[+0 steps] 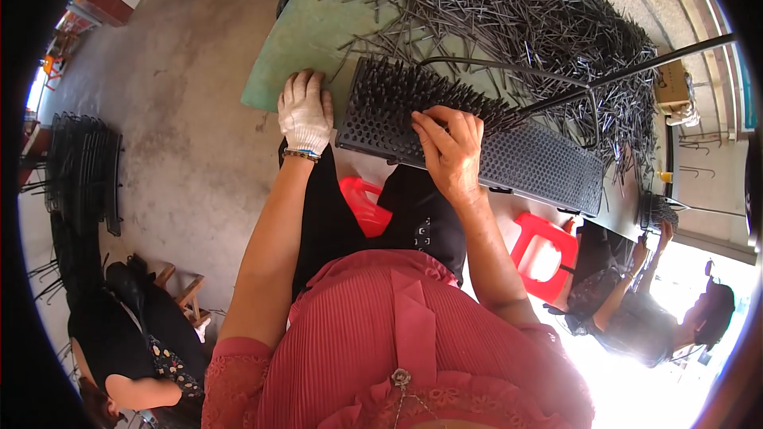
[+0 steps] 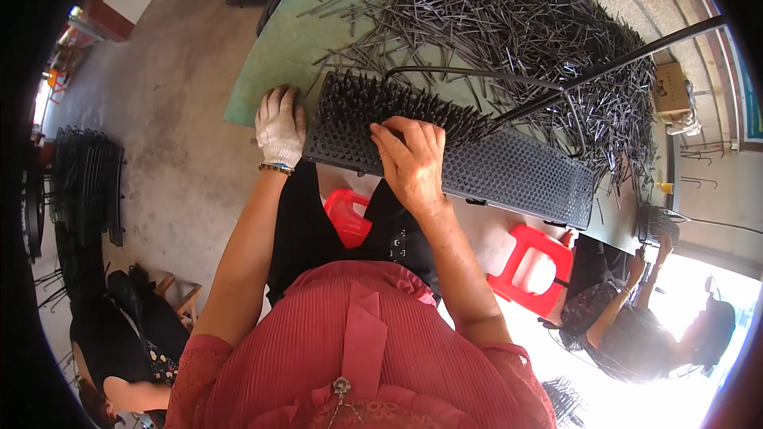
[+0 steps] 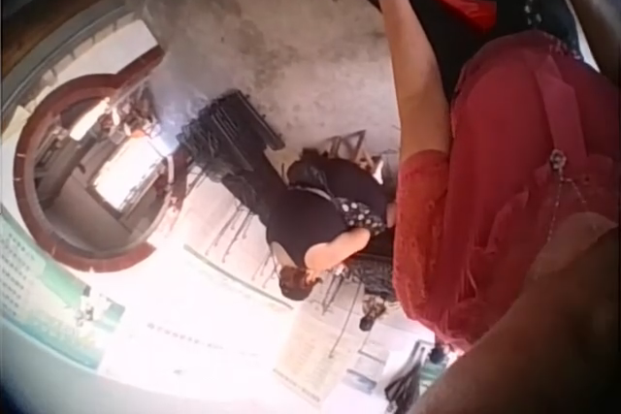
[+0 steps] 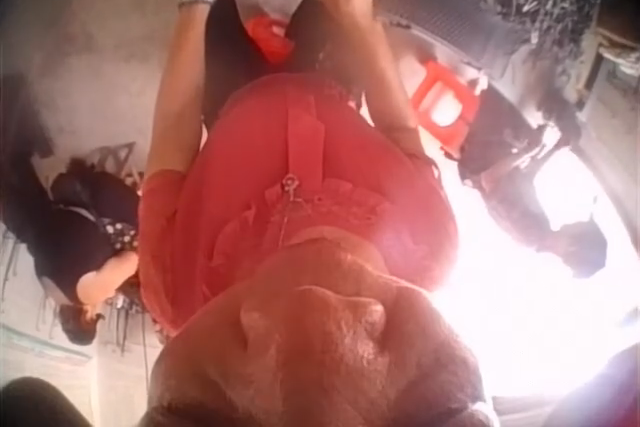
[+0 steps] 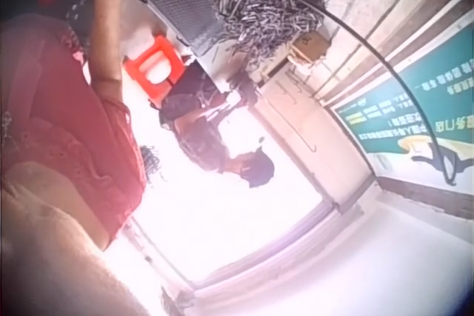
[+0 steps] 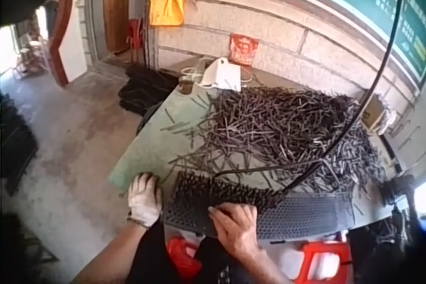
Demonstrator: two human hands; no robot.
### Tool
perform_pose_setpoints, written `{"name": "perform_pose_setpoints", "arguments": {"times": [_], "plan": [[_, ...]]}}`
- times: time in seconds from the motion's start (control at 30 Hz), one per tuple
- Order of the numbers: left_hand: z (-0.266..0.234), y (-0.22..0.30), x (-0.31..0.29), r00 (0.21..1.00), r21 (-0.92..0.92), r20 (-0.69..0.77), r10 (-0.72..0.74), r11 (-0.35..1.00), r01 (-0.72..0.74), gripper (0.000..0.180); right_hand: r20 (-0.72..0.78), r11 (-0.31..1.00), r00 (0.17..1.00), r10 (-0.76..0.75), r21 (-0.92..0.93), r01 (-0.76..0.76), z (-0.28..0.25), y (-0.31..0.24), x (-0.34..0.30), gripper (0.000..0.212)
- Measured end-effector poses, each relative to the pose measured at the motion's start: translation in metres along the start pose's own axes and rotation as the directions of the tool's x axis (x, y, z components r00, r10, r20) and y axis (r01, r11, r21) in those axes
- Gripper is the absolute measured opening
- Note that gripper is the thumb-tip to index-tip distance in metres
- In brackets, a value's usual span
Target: Manually inserting thin metal rods into a perforated rack.
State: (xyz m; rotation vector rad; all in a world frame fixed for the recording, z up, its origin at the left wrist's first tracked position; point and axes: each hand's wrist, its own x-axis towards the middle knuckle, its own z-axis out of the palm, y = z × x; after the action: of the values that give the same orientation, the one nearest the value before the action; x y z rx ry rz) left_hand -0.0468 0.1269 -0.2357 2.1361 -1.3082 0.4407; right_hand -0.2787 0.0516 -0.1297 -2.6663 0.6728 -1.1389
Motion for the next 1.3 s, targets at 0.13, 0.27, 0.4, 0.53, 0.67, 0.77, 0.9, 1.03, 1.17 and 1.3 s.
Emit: {"name": "perform_pose_setpoints", "arguments": {"times": [0.13,0.27,0.4,0.53,0.67,0.77,0.9,1.03,1.17,1.3], "plan": [[-0.001,-0.002,0.001,1.0,0.003,0.012,0.015,1.0,-0.015,0.035,-0.042,0.999,0.998,0.047,0.012,-0.047,-0.009,-0.003,-0.003,0.026],[-0.004,-0.004,0.0,0.989,-0.026,0.14,0.055,0.998,-0.051,0.043,-0.195,0.989,0.971,0.14,0.081,-0.127,-0.028,0.005,-0.034,0.03],[0.012,-0.01,0.038,0.961,0.055,0.257,0.101,0.991,-0.119,0.053,-0.177,0.929,0.927,0.331,0.232,-0.288,-0.049,-0.012,-0.085,0.025],[0.044,-0.012,0.079,0.913,0.113,0.389,0.126,0.977,-0.183,0.064,-0.04,0.903,0.921,0.387,0.22,-0.369,-0.045,-0.022,-0.148,0.028],[0.101,-0.004,0.119,0.867,0.156,0.482,0.124,0.962,-0.224,0.07,-0.038,0.823,0.84,0.541,0.23,-0.52,-0.027,-0.018,-0.178,0.026],[0.131,0.024,0.16,0.773,0.155,0.626,0.104,0.955,-0.254,0.074,-0.048,0.784,0.796,0.604,0.215,-0.582,-0.012,-0.007,-0.183,0.024],[0.151,0.069,0.218,0.597,0.159,0.801,0.04,0.947,-0.277,0.068,-0.053,0.763,0.776,0.629,0.234,-0.602,0.002,0.003,-0.177,0.025],[0.17,0.075,0.305,0.444,0.116,0.895,-0.051,0.986,-0.122,0.048,-0.081,0.757,0.767,0.636,0.257,-0.601,0.009,0.009,-0.175,0.024],[0.14,0.143,0.332,0.684,0.162,0.695,-0.223,0.975,0.153,0.059,-0.069,0.721,0.725,0.685,0.21,-0.661,0.004,0.012,-0.183,0.021],[0.197,0.129,0.324,0.549,-0.104,0.818,-0.171,0.895,0.434,0.111,-0.032,0.737,0.746,0.665,0.186,-0.65,0.008,0.009,-0.182,0.019]]}}
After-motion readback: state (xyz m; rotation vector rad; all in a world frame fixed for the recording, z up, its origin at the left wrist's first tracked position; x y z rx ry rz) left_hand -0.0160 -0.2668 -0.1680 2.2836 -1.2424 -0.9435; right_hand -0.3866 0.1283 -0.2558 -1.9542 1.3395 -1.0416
